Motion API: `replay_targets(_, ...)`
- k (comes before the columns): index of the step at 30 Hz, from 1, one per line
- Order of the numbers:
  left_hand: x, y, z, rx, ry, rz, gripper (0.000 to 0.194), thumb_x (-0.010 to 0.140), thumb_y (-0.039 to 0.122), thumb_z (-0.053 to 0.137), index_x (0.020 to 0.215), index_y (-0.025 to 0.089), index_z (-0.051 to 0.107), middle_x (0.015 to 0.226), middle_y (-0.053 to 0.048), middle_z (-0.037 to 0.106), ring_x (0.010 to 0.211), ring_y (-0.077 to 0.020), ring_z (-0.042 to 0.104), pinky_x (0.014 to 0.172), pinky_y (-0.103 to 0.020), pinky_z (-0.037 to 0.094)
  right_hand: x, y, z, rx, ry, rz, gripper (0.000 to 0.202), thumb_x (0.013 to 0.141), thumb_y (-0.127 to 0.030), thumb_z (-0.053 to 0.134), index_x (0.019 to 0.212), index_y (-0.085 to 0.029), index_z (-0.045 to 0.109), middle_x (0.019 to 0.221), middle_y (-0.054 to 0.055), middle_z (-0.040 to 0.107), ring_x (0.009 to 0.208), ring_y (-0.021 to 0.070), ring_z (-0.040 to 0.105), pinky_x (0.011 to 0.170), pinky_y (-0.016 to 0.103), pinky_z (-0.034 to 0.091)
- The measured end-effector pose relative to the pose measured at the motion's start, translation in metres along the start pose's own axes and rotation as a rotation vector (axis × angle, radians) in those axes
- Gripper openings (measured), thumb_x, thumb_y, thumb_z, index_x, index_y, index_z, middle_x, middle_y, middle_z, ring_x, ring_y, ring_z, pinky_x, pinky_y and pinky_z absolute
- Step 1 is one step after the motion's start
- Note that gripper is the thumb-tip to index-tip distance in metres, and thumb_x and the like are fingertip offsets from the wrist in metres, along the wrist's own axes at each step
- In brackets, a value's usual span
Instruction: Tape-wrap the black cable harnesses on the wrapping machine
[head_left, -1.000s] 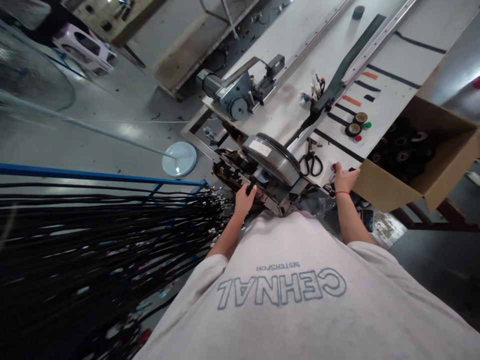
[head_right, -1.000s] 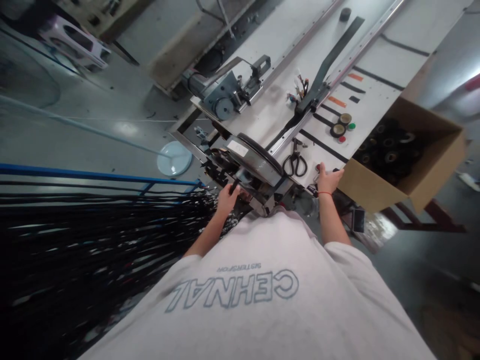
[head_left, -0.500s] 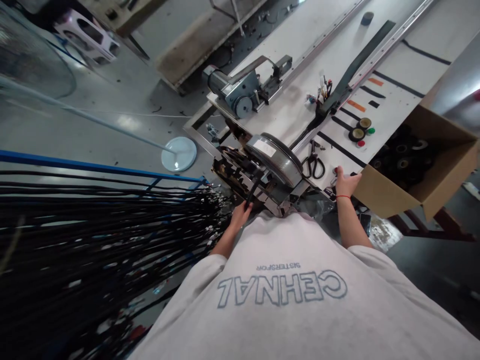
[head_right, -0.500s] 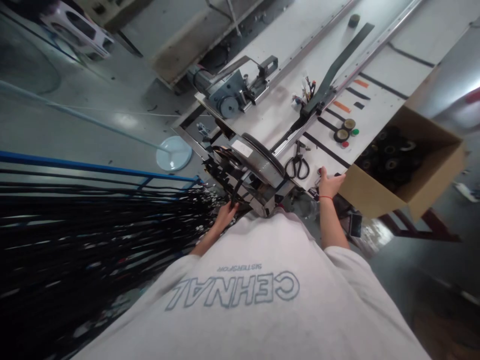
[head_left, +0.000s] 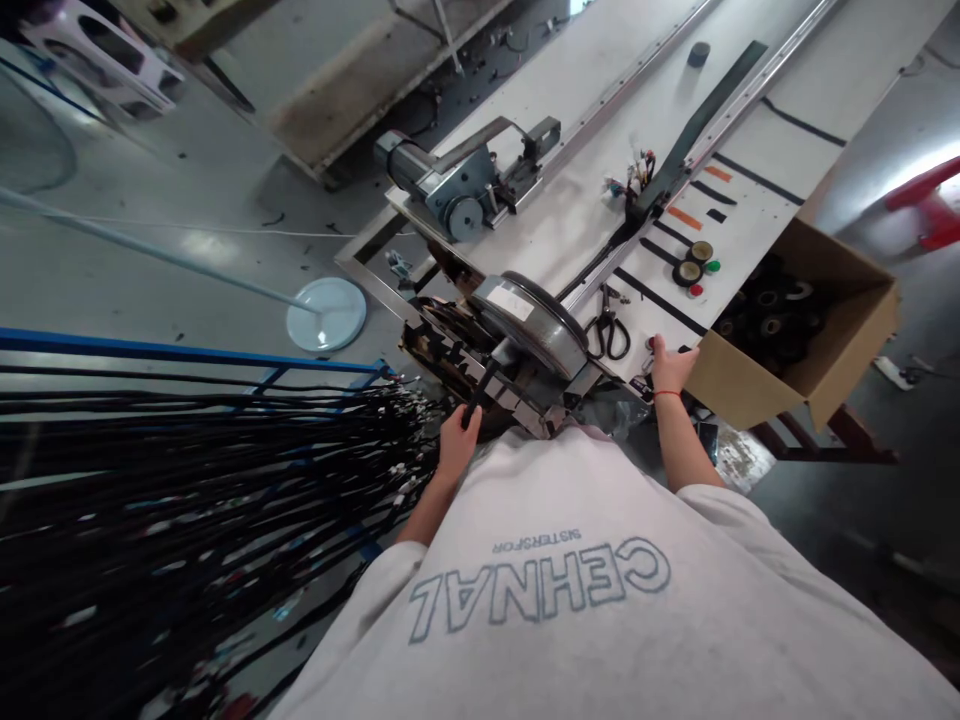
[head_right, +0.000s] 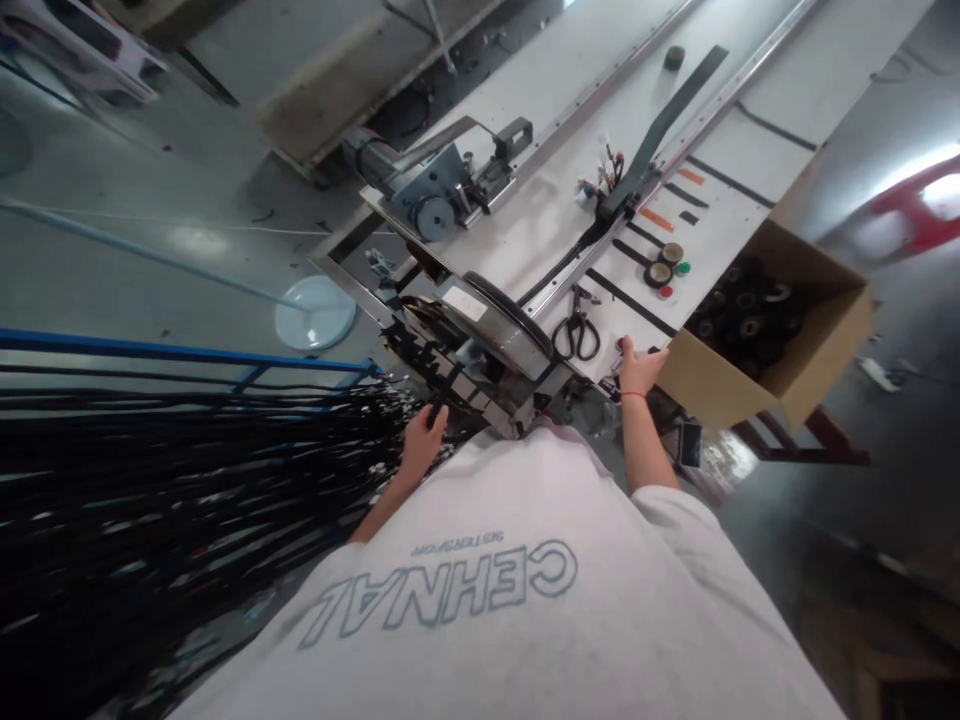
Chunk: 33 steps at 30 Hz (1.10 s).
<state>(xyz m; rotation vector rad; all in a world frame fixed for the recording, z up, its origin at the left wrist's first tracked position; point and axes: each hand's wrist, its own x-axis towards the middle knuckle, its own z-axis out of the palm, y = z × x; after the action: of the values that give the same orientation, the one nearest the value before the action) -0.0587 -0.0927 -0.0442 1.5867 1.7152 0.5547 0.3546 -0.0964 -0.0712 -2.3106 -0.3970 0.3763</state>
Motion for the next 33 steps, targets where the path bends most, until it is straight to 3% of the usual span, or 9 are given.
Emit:
replay_targets(8,0.016,0.012,0.009,-0.046,-0.072,-0.028,0.034,0.085,0.051,0.048,0.069,0.022,0.051,0.059,0.000,0.057,0.059,-0.0163,0.054,0.058,-0.026,0.041,0.000,0.000,0.000,-0.045,0.017,-0.007,0.099,0.080,-0.064,0.061,0.144,0.005,0.029,0.151,0.036,0.031,0.146,0.0373,0.029,0.119,0.051,0.025)
replay_targets(17,0.017,0.013,0.013,-0.083,-0.176,-0.042,0.030,0.085,0.047,0.051,0.074,0.019,0.056,0.065,-0.001,0.063,0.062,-0.0154,0.056,0.061,-0.026,0.044,0.001,0.000,-0.001,-0.079,-0.002,0.023,0.098,0.083,-0.058,0.062,0.146,0.008,0.025,0.151,0.036,0.031,0.146,0.0372,0.031,0.120,0.049,0.024)
replay_targets(22,0.020,0.007,0.017,-0.146,-0.134,-0.042,0.024,0.085,0.042,0.053,0.080,0.019,0.056,0.073,-0.002,0.065,0.069,-0.0156,0.059,0.068,-0.027,0.048,0.000,0.000,-0.001,-0.080,0.008,0.011,0.096,0.083,-0.060,0.060,0.146,0.005,0.028,0.151,0.034,0.033,0.145,0.0362,0.033,0.119,0.049,0.027)
replay_targets(26,0.022,0.011,0.022,-0.204,0.015,0.000,0.029,0.084,0.037,0.060,0.104,0.018,0.057,0.104,-0.009,0.069,0.092,-0.0185,0.065,0.084,-0.031,0.052,-0.001,0.001,-0.001,-0.091,0.010,0.015,0.102,0.082,-0.064,0.060,0.145,0.008,0.027,0.151,0.036,0.032,0.146,0.0365,0.030,0.120,0.048,0.025)
replay_targets(29,0.023,0.016,0.027,-0.275,-0.048,-0.048,0.036,0.082,0.036,0.065,0.112,0.018,0.057,0.115,-0.011,0.068,0.100,-0.0204,0.067,0.086,-0.033,0.055,0.000,0.003,0.001,-0.082,0.020,0.003,0.104,0.081,-0.069,0.058,0.146,0.007,0.028,0.151,0.036,0.032,0.146,0.0377,0.030,0.119,0.050,0.025)
replay_targets(33,0.035,0.017,0.029,-0.498,-0.155,-0.234,0.034,0.092,0.045,0.052,0.110,0.016,0.059,0.102,-0.012,0.074,0.085,-0.0209,0.072,0.078,-0.037,0.059,-0.002,0.004,0.002,-0.075,0.020,0.003,0.105,0.081,-0.071,0.057,0.146,0.006,0.029,0.151,0.035,0.032,0.146,0.0383,0.029,0.119,0.051,0.026)
